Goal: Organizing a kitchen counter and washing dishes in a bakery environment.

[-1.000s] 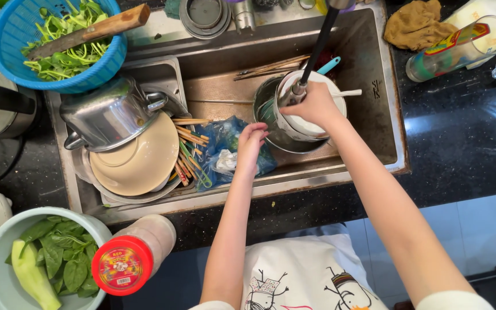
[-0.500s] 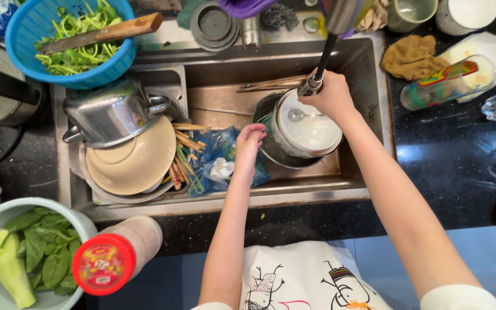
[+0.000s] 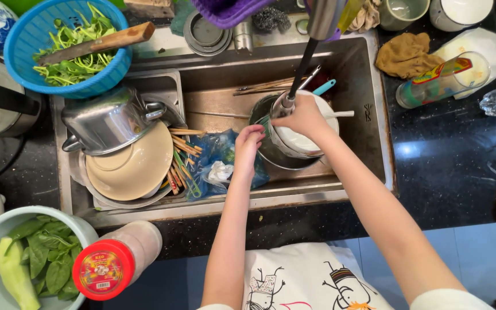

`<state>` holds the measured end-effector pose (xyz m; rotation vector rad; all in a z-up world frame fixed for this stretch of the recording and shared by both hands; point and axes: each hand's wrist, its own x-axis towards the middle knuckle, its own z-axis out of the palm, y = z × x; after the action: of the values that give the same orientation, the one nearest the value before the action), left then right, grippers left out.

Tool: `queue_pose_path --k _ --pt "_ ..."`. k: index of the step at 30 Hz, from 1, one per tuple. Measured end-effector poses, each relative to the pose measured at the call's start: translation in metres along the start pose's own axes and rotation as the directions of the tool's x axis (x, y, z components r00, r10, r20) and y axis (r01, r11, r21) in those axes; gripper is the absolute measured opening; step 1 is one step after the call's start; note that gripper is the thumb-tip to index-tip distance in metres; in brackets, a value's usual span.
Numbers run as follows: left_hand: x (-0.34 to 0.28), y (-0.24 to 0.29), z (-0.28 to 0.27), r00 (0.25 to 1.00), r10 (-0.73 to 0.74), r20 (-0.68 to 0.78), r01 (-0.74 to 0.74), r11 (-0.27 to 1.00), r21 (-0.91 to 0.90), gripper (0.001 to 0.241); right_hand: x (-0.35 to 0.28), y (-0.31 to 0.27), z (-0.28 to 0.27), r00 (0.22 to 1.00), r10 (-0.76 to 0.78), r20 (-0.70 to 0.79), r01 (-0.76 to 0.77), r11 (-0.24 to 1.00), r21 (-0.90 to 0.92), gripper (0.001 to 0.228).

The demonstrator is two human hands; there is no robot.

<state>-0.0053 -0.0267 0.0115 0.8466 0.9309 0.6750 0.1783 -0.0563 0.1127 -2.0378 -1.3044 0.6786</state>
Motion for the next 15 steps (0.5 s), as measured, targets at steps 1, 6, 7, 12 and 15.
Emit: queue_pose_path --k 1,6,7,12,15 --pt "0.0 -0.004 -0.003 1.0 -0.004 0.0 0.004 1.0 0.001 0.026 -0.008 0.002 -0.002 1.0 0.004 0.001 -0.004 1.0 0.001 0.048" --pt "-0.004 -0.009 -0.009 0.999 -0.009 0.05 0.008 1.0 0.015 0.026 -0.048 0.017 -0.029 0.996 -0.041 0.075 0.053 0.985 -0.166 0.078" --pt "-0.005 -0.008 -0.008 0.998 -0.012 0.062 0.011 1.0 0.021 0.026 -0.046 0.02 -0.037 0.997 -0.033 0.064 0.043 0.985 -0.165 0.078" --pt "-0.006 -0.008 -0.004 0.992 -0.054 0.115 0.044 0.995 0.088 0.028 -0.03 0.021 -0.05 0.991 0.105 -0.077 -0.121 0.963 -0.243 0.057" --pt "-0.006 -0.017 -0.008 0.989 -0.063 0.13 0.052 0.995 0.083 0.029 -0.019 0.027 -0.014 0.993 0.066 -0.101 -0.075 0.993 -0.089 0.057"
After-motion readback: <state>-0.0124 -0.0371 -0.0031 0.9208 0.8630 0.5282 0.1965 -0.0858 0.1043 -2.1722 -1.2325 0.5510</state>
